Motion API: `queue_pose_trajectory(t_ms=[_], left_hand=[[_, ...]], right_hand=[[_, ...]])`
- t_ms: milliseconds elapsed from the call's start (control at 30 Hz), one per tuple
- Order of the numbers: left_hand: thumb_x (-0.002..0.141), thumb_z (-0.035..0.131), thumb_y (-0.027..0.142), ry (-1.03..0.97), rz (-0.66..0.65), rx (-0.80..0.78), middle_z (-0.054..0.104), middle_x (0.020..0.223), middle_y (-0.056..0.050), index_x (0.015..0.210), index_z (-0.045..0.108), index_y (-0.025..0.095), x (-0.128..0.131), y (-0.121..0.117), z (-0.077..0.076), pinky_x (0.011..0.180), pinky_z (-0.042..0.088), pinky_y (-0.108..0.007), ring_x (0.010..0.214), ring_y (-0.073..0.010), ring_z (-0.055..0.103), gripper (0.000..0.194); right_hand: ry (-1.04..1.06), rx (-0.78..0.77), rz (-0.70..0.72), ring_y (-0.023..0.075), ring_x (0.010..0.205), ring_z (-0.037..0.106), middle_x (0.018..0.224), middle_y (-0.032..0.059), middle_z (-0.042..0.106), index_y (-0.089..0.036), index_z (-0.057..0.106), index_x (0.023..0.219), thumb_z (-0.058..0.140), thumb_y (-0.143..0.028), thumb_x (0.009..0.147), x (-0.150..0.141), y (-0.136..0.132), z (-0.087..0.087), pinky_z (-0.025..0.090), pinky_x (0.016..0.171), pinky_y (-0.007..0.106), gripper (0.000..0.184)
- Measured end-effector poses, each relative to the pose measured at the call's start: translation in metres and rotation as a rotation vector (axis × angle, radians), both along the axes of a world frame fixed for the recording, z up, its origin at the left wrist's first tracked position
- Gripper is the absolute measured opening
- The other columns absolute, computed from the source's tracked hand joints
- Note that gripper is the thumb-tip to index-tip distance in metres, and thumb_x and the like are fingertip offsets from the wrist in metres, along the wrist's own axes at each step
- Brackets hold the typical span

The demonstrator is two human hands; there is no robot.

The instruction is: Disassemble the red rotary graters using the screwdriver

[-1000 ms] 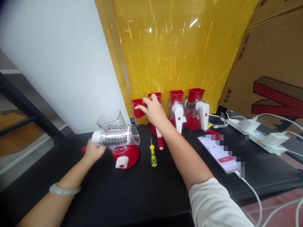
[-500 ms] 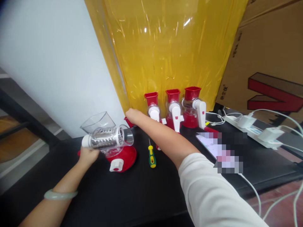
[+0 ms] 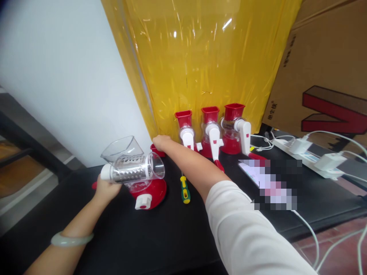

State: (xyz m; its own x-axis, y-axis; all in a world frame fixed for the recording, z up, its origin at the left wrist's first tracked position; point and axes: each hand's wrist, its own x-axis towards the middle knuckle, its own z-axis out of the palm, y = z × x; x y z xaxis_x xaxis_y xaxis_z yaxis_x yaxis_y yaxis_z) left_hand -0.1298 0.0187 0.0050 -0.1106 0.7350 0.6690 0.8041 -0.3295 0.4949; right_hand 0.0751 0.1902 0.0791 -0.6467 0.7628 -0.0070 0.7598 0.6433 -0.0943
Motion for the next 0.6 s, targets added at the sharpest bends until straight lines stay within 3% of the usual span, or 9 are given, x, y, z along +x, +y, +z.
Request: queue_pose_trajectory(t_ms=[600], left_hand=[[0.064, 0.056, 0.030, 0.085, 0.003, -0.055, 0.068, 0.056, -0.005, 0.063, 0.062, 0.019, -0.0006, -0.0029, 0.0000, 0.053, 0.049, -0.030, 0.051, -0.0220, 0.063, 0.012]], right_hand=[[-0.045, -0.006, 0.057, 0.0338, 0.116, 0.069, 0.127, 0.0183, 0.070, -0.015, 0.072, 0.119, 0.064, -0.016, 0.084, -0.0065, -0.0001, -0.0075, 0.059, 0.086, 0.041, 0.036]])
